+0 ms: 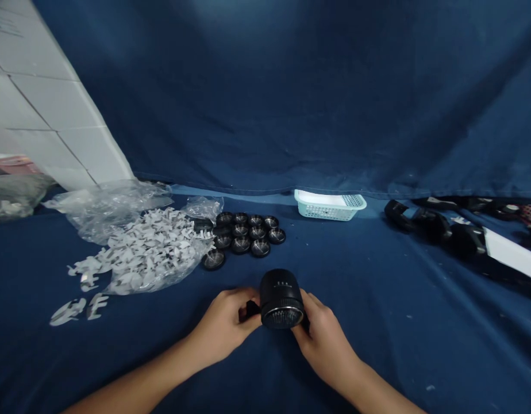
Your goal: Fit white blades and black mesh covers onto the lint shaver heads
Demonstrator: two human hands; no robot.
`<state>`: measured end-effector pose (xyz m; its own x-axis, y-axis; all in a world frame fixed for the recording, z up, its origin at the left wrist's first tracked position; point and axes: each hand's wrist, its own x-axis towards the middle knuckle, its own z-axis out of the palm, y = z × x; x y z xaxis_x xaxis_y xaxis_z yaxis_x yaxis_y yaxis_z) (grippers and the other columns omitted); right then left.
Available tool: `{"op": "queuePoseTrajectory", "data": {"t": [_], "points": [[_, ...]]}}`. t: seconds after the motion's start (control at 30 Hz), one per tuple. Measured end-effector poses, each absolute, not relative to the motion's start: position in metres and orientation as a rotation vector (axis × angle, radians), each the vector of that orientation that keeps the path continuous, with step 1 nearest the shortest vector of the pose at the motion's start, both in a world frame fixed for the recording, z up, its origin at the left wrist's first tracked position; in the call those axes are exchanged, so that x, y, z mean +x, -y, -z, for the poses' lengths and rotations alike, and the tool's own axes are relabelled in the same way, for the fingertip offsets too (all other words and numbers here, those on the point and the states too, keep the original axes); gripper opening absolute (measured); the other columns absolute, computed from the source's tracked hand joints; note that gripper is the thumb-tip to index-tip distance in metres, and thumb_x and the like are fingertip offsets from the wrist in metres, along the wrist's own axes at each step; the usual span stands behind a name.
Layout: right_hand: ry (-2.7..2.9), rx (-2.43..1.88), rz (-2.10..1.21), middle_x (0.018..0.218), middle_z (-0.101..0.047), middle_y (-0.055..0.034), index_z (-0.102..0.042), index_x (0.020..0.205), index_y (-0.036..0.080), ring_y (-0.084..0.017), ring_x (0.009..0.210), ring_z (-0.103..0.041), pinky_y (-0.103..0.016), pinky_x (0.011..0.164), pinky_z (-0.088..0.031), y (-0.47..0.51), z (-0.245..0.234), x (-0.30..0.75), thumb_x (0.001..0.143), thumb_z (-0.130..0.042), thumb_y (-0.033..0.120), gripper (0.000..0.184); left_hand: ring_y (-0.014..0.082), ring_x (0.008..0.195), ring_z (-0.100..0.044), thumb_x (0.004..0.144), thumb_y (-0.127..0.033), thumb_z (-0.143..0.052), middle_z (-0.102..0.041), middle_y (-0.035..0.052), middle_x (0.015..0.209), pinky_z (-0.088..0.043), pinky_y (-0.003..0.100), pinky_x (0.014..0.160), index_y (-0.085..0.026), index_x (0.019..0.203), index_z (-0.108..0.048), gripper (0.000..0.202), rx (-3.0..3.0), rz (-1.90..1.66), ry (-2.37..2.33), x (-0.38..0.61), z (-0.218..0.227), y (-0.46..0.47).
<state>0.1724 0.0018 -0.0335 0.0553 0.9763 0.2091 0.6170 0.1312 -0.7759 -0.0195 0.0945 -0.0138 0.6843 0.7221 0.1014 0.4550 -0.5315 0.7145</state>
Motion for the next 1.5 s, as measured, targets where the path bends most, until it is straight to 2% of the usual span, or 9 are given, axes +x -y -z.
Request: {"op": "queuePoseTrajectory", "data": {"t": [0.17, 0.3, 0.43, 0.57, 0.73, 0.87, 0.97, 1.13, 1.5], "points": [[1.574, -1.549, -0.579, 0.067, -0.057, -0.0028, -0.051, 0.070, 0.021, -0.022, 0.069, -0.059, -0.033, 0.064, -0.047, -0.002, 0.040, 0.174, 0.081, -0.048, 0.012, 0.015, 0.0171, 0.076, -0.064, 0.074, -0.025, -0.073, -0.072, -0.0030, 0.088, -0.043, 0.025, 0.064, -0.023, 0.083, -0.066, 0.012, 2.232, -0.496, -0.900, -0.020, 0.014, -0.093], [1.512, -1.539, -0.598, 0.082, -0.066, -0.0066, -0.059, 0.082, 0.019, -0.023, 0.076, -0.063, -0.037, 0.072, -0.051, -0.004, 0.041, 0.172, 0.079, -0.051, 0.011, 0.011, 0.0173, 0.079, -0.066, 0.071, -0.026, -0.078, -0.073, -0.0038, 0.086, -0.043, 0.026, 0.068, -0.022, 0.079, -0.067, 0.014, 2.232, -0.461, -0.874, -0.019, 0.014, -0.090], [1.310, -1.373, -0.820, 0.123, -0.063, -0.0092, -0.049, 0.128, 0.024, -0.028, 0.116, -0.057, -0.047, 0.104, -0.041, -0.004, 0.035, 0.164, 0.082, -0.064, 0.024, 0.048, 0.0186, 0.079, -0.066, 0.070, -0.026, -0.080, -0.072, -0.0029, 0.085, -0.044, 0.027, 0.069, -0.021, 0.077, -0.066, 0.017, 2.266, -0.433, -0.879, -0.016, 0.013, -0.087], [1.053, -1.170, -1.210, 0.132, -0.059, -0.0077, -0.043, 0.136, 0.030, -0.029, 0.123, -0.054, -0.050, 0.107, -0.038, -0.001, 0.026, 0.161, 0.072, -0.079, 0.031, 0.074, 0.0189, 0.077, -0.066, 0.070, -0.028, -0.080, -0.071, -0.0019, 0.083, -0.044, 0.029, 0.069, -0.021, 0.078, -0.065, 0.018, 2.328, -0.455, -0.870, -0.015, 0.015, -0.086], [0.921, -1.113, -1.465, 0.117, -0.067, -0.0056, -0.063, 0.117, 0.026, -0.025, 0.119, -0.055, -0.045, 0.110, -0.033, 0.000, 0.024, 0.168, 0.076, -0.079, 0.031, 0.044, 0.0159, 0.070, -0.063, 0.074, -0.028, -0.077, -0.070, -0.0013, 0.083, -0.044, 0.026, 0.063, -0.021, 0.081, -0.066, 0.015, 2.332, -0.497, -0.837, -0.016, 0.019, -0.085], [0.798, -1.004, -1.464, 0.112, -0.067, -0.0063, -0.067, 0.106, 0.021, -0.024, 0.114, -0.056, -0.042, 0.107, -0.035, -0.005, 0.024, 0.170, 0.085, -0.069, 0.037, 0.026, 0.0123, 0.061, -0.058, 0.076, -0.027, -0.075, -0.069, -0.0013, 0.080, -0.044, 0.024, 0.059, -0.021, 0.085, -0.067, 0.014, 2.311, -0.604, -0.757, -0.018, 0.017, -0.082], [0.745, -0.851, -1.558, 0.109, -0.068, -0.0097, -0.068, 0.102, 0.018, -0.024, 0.107, -0.059, -0.041, 0.102, -0.040, -0.009, 0.020, 0.167, 0.093, -0.055, 0.045, 0.032, 0.0113, 0.058, -0.056, 0.080, -0.028, -0.071, -0.068, -0.0011, 0.076, -0.047, 0.025, 0.060, -0.020, 0.094, -0.067, 0.016, 2.310, -0.747, -0.643, -0.019, 0.015, -0.079], [0.581, -0.829, -1.738, 0.111, -0.067, -0.0107, -0.066, 0.107, 0.018, -0.024, 0.105, -0.061, -0.040, 0.099, -0.043, -0.012, 0.019, 0.165, 0.092, -0.045, 0.060, 0.050, 0.0125, 0.060, -0.061, 0.086, -0.024, -0.065, -0.071, -0.0006, 0.077, -0.051, 0.028, 0.066, -0.021, 0.110, -0.064, 0.025, 2.395, -0.829, -0.466, -0.020, 0.011, -0.077], [0.321, -0.637, -1.835, 0.117, -0.067, -0.0087, -0.067, 0.113, 0.017, -0.019, 0.108, -0.061, -0.032, 0.094, -0.046, -0.010, 0.022, 0.165, 0.096, -0.044, 0.051, 0.045, 0.0160, 0.072, -0.068, 0.091, -0.025, -0.057, -0.074, 0.0031, 0.085, -0.054, 0.032, 0.068, -0.023, 0.120, -0.063, 0.030, 2.478, -0.800, -0.418, -0.024, 0.013, -0.077]]}}
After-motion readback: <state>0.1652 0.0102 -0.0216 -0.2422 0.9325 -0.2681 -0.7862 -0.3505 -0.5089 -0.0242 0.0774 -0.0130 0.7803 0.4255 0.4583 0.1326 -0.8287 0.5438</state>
